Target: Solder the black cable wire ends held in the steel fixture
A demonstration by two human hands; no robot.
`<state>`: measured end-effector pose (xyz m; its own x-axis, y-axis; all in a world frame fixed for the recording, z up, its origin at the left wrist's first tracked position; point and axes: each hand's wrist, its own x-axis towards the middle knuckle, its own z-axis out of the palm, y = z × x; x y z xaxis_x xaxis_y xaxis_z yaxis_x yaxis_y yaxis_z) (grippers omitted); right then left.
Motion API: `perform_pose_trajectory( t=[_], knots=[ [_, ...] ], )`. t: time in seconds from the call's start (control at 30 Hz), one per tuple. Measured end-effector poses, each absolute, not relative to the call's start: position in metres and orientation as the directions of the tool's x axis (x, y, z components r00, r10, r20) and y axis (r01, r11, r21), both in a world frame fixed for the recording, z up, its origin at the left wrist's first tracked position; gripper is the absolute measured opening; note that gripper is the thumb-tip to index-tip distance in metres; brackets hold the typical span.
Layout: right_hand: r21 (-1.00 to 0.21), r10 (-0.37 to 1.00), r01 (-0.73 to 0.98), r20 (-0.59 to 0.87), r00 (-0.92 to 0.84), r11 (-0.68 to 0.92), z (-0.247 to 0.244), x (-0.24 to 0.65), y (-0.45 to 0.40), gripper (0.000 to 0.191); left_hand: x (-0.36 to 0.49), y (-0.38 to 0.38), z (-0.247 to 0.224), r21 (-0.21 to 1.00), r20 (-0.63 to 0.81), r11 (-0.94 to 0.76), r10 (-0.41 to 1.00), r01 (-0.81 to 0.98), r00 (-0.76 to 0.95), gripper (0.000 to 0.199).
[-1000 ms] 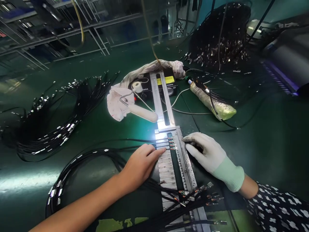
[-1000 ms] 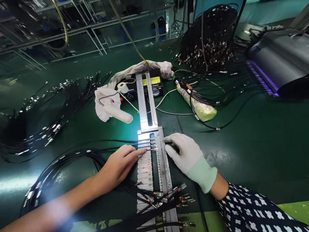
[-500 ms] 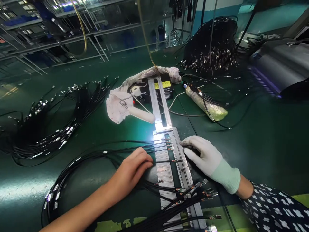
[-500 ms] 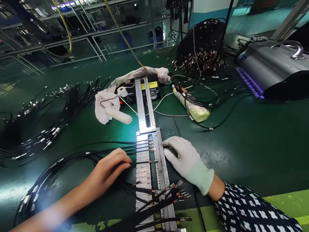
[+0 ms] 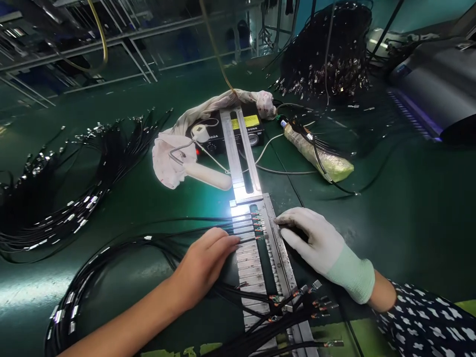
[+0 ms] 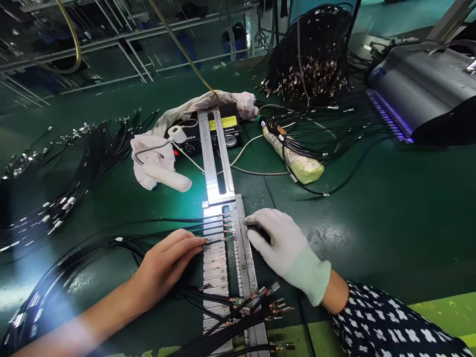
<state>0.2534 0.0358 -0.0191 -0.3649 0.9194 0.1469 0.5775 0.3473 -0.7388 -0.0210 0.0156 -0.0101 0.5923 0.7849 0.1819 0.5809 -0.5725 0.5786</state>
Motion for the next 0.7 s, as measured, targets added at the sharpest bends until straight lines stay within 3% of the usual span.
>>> perform_pose_trajectory(
  t=[0.27, 0.5, 0.7],
  knots=[
    [-0.71, 0.92, 0.609, 0.149, -0.362, 0.354, -0.021, 0.254, 0.036, 0.014, -0.029, 0.031, 0.004, 0.564, -0.084, -0.547, 0.707, 0.619, 0.702, 0.044],
    [-0.697, 0.925, 0.63, 0.131, -0.355, 0.341, -0.022, 0.254, 0.035, 0.014, -0.019, 0.046, 0.016, 0.759, -0.178, -0.302, 0.756, 0.576, 0.63, 0.027],
    [-0.69, 0.925, 0.635, 0.138, -0.354, 0.346, -0.022, 0.254, 0.036, 0.015, -0.012, 0.057, 0.021, 0.77, -0.289, -0.193, 0.745, 0.608, 0.602, 0.023]
  ],
)
